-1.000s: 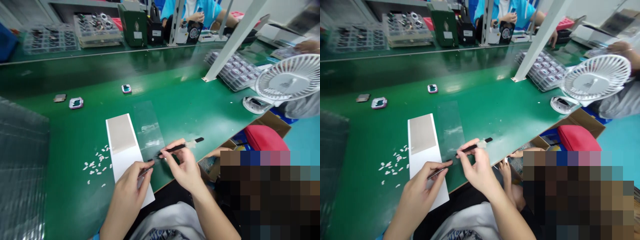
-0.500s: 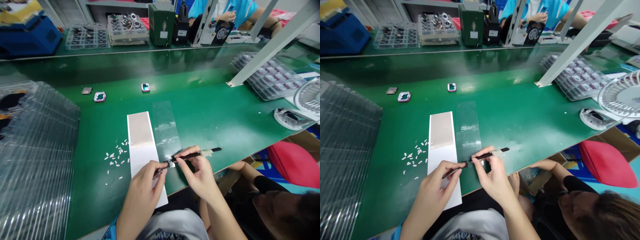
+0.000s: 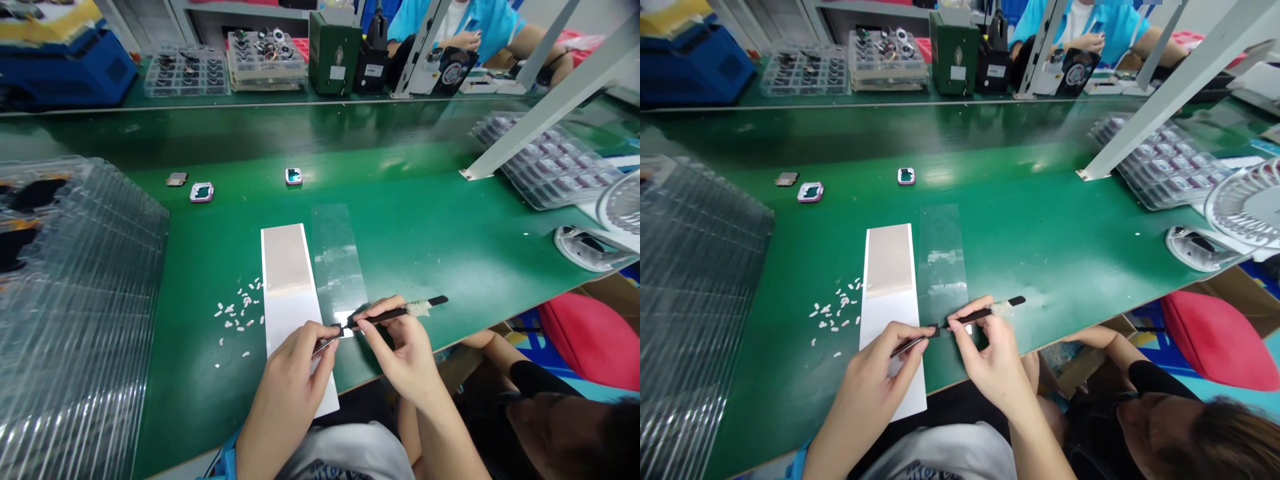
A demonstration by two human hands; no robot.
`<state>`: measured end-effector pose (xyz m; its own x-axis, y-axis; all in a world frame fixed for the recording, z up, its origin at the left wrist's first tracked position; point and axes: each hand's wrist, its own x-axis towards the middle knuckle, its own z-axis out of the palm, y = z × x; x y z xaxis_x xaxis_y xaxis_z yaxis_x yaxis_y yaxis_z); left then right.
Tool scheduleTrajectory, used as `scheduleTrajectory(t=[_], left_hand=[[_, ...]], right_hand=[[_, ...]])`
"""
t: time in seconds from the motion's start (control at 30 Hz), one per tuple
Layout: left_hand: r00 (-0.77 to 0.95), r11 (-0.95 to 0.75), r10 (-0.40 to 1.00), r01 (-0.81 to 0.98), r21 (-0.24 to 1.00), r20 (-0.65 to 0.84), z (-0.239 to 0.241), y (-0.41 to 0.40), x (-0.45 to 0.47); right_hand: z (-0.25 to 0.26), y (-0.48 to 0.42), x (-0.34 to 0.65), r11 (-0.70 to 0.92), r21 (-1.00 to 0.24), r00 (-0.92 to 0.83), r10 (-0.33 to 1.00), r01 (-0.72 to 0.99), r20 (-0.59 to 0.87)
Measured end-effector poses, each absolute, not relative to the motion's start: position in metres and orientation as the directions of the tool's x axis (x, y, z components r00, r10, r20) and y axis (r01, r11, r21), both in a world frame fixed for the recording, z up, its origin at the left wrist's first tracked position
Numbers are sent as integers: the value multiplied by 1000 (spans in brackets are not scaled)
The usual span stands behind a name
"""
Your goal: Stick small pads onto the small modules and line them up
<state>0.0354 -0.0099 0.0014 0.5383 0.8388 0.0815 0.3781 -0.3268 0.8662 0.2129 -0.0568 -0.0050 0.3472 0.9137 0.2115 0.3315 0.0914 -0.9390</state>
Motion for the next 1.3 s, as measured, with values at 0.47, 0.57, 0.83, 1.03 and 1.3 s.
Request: scheduleTrajectory(t=[0.47, 0.57, 0.83, 1.03, 1.3], left_hand=[[561, -390, 820, 404, 828, 113, -1, -11, 34], [564, -389, 820, 422, 819, 99, 1, -10, 35], [508, -473, 831, 434, 766, 226, 5, -6, 31], [465, -445, 859, 467, 764, 216, 12, -7, 32], [205, -125, 979, 537, 834, 16, 10, -16, 35]], right_hand=[[-13, -57, 213, 92, -953, 367, 909, 287, 198], [-15, -56, 212, 102, -975, 401, 899, 197, 175], [-11, -52, 206, 160, -983, 484, 855, 91, 184], [-8, -47, 209, 159, -986, 519, 838, 57, 166], [-8, -48, 213, 160, -987, 494, 859, -11, 134]])
